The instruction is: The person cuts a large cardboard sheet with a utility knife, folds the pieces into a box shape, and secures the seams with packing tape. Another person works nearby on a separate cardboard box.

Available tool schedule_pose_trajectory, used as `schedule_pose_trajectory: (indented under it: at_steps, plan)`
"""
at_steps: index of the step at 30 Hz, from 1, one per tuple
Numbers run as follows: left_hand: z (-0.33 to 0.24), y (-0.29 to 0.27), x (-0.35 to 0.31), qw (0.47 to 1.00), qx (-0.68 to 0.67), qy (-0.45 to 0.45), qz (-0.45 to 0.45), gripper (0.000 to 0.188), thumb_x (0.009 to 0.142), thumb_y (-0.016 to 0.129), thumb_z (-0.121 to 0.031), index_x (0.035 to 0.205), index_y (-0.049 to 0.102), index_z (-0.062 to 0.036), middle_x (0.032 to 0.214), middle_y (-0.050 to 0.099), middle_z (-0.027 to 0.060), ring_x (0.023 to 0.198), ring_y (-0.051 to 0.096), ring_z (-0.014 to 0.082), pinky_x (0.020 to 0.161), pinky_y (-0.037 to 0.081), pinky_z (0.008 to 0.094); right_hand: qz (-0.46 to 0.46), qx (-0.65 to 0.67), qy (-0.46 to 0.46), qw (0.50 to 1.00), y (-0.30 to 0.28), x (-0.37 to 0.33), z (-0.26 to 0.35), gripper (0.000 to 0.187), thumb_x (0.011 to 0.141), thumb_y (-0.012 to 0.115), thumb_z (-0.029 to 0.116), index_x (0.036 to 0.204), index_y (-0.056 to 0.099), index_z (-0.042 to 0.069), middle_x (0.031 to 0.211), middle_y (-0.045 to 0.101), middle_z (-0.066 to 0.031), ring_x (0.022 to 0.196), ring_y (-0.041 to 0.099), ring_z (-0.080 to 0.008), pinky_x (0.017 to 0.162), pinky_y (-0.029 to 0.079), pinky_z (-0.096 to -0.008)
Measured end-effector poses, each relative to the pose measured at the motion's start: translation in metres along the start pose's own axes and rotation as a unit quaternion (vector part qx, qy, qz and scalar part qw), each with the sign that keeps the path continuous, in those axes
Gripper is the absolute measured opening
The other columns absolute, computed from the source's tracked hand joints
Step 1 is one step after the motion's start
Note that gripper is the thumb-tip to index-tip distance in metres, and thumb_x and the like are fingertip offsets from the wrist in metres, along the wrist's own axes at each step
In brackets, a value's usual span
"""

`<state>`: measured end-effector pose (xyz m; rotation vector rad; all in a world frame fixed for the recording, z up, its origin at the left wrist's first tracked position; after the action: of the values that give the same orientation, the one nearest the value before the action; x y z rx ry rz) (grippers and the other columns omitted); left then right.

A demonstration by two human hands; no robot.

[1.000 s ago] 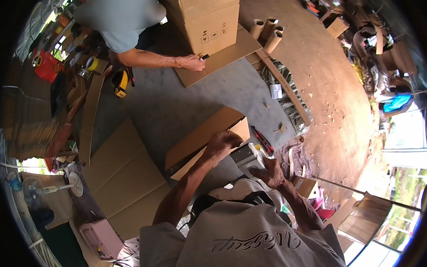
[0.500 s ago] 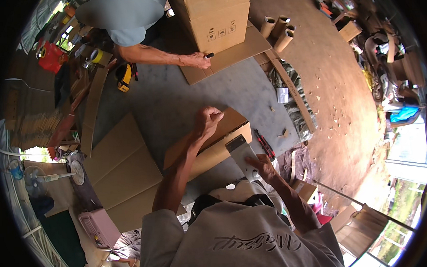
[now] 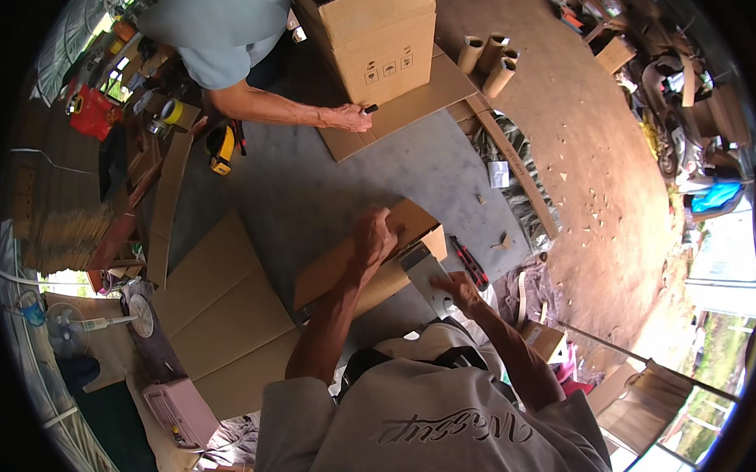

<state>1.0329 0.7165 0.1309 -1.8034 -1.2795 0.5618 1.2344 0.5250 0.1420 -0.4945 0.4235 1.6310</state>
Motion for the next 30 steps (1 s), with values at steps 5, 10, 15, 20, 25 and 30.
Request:
schedule_pose_trajectory:
  at_steps: [5,10,15,20,25,30]
  plan:
    - [0.036,-0.022,0.0,0.988,-0.098,0.068,0.094,0.025,0.081,0.072,0.0,0.105,0.07,-0.0005,0.11,0.07,0.0201,0.106,0.067,0.0375,0.092,0.055,0.0423,-0.01,-0.024,-0.024,0.999,0.009,-0.003,0.035,0.059,0.094,0.061,0.054,0.098,0.076,-0.003,0.069,0.063,-0.0107,0.067,0.056,-0.0156,0.06,0.042,-0.0406]
    - [-0.022,-0.084,-0.042,0.908,-0.323,0.093,0.25,0.062,0.088,0.069,-0.021,0.146,0.053,-0.0043,0.147,0.055,0.0167,0.139,0.05,0.0278,0.117,0.039,0.0368,-0.024,-0.008,0.046,0.999,0.008,0.007,0.013,0.056,0.087,0.073,0.055,0.092,0.076,-0.001,0.072,0.062,0.0028,0.064,0.052,-0.0077,0.056,0.039,-0.0309]
    - [0.026,0.004,-0.06,0.836,-0.467,0.084,0.277,0.081,0.099,0.052,-0.054,0.16,0.032,-0.0034,0.168,0.03,0.0056,0.156,0.021,0.019,0.128,0.013,0.0337,-0.061,-0.061,-0.025,0.996,0.01,-0.02,0.028,0.058,0.091,0.068,0.055,0.087,0.075,-0.003,0.069,0.063,-0.0014,0.063,0.053,-0.0112,0.058,0.041,-0.0347]
    - [-0.002,-0.027,-0.064,0.635,-0.722,-0.082,0.264,0.075,0.101,0.058,-0.045,0.158,0.035,-0.0019,0.166,0.035,0.0088,0.152,0.032,0.0227,0.126,0.021,0.0323,-0.088,0.026,0.062,0.994,0.021,-0.059,0.053,0.059,0.092,0.068,0.053,0.086,0.073,-0.005,0.07,0.066,-0.0066,0.065,0.06,-0.0137,0.061,0.046,-0.035]
    - [-0.01,-0.037,-0.05,0.958,-0.075,0.192,0.201,0.071,0.095,0.069,-0.029,0.153,0.041,-0.0004,0.155,0.048,0.0171,0.139,0.05,0.0314,0.115,0.04,0.0341,-0.064,-0.119,-0.122,0.983,0.008,-0.026,-0.002,0.055,0.097,0.059,0.054,0.094,0.073,0.001,0.07,0.064,-0.0092,0.057,0.055,-0.0199,0.057,0.043,-0.0363]
    - [-0.026,-0.065,-0.04,0.949,-0.012,0.212,0.233,0.067,0.089,0.073,-0.026,0.146,0.047,-0.0009,0.14,0.058,0.0181,0.126,0.059,0.033,0.105,0.048,0.0375,-0.113,0.03,-0.015,0.993,0.017,-0.009,-0.006,0.052,0.088,0.07,0.053,0.071,0.07,0.004,0.06,0.054,0.002,0.051,0.046,-0.0085,0.047,0.033,-0.0323]
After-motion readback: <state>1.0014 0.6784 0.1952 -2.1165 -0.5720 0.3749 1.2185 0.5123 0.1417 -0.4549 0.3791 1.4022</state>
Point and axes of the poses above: each hand's wrist, its own x-axis towards the middle knuckle, its own y-axis out of the palm, z = x × y, the point moved 2 cm from there along x, towards the middle knuckle
